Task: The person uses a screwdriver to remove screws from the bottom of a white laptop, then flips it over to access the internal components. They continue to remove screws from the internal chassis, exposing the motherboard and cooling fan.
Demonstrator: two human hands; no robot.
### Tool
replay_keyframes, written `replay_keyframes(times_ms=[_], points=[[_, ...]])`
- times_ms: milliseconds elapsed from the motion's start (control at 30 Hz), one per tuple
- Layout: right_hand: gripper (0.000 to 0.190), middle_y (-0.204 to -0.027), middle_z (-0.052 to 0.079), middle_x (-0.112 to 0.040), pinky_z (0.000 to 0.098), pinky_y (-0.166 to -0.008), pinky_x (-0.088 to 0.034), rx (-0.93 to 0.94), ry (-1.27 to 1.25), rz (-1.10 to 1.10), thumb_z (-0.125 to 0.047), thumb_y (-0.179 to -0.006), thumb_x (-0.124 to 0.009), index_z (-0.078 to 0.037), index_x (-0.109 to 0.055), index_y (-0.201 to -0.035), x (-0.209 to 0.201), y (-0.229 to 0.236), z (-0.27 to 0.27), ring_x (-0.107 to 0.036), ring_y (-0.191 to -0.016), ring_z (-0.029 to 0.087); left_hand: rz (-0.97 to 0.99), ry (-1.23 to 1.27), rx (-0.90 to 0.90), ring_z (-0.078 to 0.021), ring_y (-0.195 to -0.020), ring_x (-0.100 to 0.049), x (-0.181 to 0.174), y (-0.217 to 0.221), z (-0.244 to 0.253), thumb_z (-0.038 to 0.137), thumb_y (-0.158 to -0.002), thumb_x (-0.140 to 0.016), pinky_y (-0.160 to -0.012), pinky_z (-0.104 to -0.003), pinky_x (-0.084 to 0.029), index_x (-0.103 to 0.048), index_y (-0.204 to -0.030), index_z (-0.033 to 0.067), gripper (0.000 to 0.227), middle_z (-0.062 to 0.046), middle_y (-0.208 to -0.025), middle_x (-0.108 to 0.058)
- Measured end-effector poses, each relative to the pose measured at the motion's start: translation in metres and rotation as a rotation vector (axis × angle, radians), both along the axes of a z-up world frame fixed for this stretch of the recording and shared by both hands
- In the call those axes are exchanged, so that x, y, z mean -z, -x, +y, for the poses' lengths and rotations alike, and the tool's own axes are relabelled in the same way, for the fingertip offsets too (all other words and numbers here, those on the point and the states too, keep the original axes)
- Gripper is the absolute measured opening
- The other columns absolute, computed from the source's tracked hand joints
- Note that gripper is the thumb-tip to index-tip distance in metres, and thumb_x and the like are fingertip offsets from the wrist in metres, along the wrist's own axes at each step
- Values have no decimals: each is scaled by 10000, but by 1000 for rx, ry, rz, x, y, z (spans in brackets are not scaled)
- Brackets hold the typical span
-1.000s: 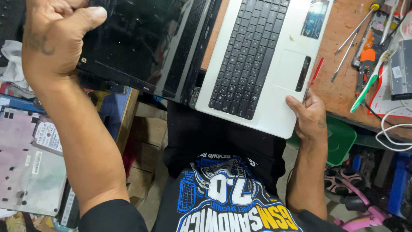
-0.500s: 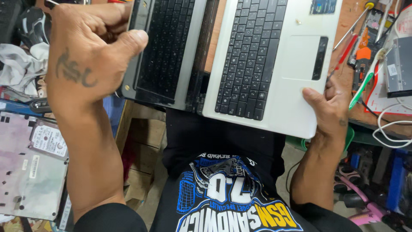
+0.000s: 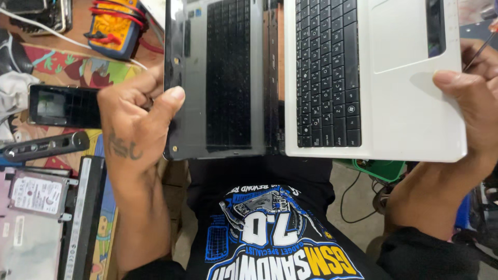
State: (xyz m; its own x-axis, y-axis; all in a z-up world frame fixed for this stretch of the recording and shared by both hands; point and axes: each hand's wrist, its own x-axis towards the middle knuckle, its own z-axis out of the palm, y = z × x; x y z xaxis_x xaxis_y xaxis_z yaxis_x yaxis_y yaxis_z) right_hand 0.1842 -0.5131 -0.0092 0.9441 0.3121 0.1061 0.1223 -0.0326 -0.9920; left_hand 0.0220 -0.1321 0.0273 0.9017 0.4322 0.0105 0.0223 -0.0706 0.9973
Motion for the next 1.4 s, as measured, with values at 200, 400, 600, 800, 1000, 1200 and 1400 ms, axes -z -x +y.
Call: replay_keyframes(times_ms=[200,400,600,800,1000,1200,1400], points=[[449,-1191,178,-702,267,-952,-592,-94,120,-124,-163,-982,-637,95,-572,-1345,-36,7,25,-682,-974,165,-52,90,-17,-65,-865,-639,30,9,-9,67,-926,-631,-765,-171,-490,-652,-1331,-126,449,-102,-1065,-745],[611,-940,91,-701,189,-693,-520,-84,326,-265,-369,-963,-685,80,-630,-1374,-53,26,64,-660,-749,73,-116,109,-33,-149,-1089,-699,51,14,-14,42,-926,-639,-985,-238,-530,-595,-1360,-132,470,-162,-1203,-724],[819,-771,-36,-528,185,-540,-341,-160,376,-312,-606,-941,-710,49,-604,-1421,-58,45,111,-474,-639,13,-131,183,-22,-178,-1170,-688,58,16,-4,61,-911,-582,-1061,-263,-519,-587,-1373,-132,501,-179,-1270,-703],[730,-700,6,-534,278,-548,-437,-300,464,-399,-496,-898,-810,62,-557,-1294,-38,63,171,-510,-617,85,-114,364,-39,-161,-1055,-694,63,18,-3,259,-1054,-527,-942,-255,-540,-590,-1361,-126,497,-155,-1198,-716],[863,-757,110,-617,350,-613,-539,-474,453,-415,-352,-902,-793,118,-385,-1500,-9,80,218,-642,-655,208,-128,480,17,-157,-1048,-661,106,19,10,423,-1130,-481,-910,-261,-541,-549,-1426,-145,644,-168,-1215,-664],[770,-960,235,-659,391,-712,-555,-531,355,-453,-285,-947,-753,146,-385,-1468,27,90,240,-695,-814,340,-80,649,-119,-123,-964,-636,168,14,5,446,-1078,-494,-743,-244,-500,-569,-1311,-74,575,-132,-1193,-653],[576,-838,173,-685,380,-667,-544,-447,506,-295,-254,-940,-735,-11,-552,-1429,35,86,199,-689,-714,272,-108,621,-142,-118,-904,-643,177,-8,-8,333,-1040,-609,-807,-257,-546,-602,-1187,-10,374,-71,-1044,-673]])
